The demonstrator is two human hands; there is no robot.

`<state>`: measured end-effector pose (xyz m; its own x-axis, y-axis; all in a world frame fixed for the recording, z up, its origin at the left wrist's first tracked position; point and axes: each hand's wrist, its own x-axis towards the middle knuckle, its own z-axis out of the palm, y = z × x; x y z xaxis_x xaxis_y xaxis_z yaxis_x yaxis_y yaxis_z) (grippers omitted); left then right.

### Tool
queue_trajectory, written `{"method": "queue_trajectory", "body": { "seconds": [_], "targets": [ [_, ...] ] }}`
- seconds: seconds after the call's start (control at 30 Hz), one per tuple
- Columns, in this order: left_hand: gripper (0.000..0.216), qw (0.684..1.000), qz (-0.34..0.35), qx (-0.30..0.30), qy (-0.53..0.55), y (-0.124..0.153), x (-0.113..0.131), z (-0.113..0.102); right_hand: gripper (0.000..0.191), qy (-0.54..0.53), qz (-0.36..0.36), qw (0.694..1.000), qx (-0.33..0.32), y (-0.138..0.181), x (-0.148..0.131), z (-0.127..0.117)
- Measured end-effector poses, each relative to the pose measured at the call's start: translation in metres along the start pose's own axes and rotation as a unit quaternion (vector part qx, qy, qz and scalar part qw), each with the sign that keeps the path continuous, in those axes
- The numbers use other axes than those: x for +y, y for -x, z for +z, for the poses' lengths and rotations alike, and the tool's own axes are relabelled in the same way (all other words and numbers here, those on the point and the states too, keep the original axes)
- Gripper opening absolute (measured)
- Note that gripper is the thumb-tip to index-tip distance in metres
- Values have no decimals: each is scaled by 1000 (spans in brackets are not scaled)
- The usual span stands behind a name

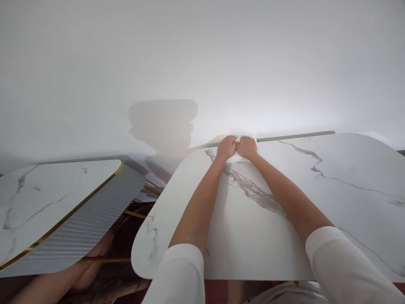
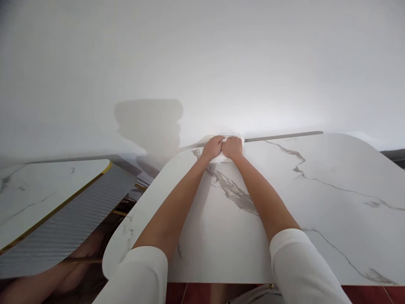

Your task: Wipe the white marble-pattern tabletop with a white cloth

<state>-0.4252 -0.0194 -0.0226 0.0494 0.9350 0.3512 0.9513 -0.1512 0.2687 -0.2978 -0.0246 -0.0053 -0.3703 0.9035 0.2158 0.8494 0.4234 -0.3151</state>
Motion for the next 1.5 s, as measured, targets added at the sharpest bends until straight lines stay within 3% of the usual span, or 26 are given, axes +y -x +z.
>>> {"method": "queue_trajectory", "body": {
  "seconds": [0.17, 0.47, 0.97, 1.27, 1.5],
  "targets": [
    [43, 999, 16, 10, -26, 2, 8, 3, 45, -2, -8, 1000, 5, 7, 5, -2],
    [39, 999, 38, 8, -17, 1, 58, 14, 43, 17, 10, 999, 35, 23, 46, -10],
    [40, 997, 72, 1, -11, 27, 63, 8, 48, 34, 11, 998, 48, 50, 38, -12],
    [42, 994, 99, 3, -40, 83, 69, -11, 53, 48, 49, 997, 35, 105, 9, -19],
    [44, 989, 136, 16, -55, 167, 83, -33, 53, 74, -21, 996, 35, 184, -15, -24]
  ]
}}
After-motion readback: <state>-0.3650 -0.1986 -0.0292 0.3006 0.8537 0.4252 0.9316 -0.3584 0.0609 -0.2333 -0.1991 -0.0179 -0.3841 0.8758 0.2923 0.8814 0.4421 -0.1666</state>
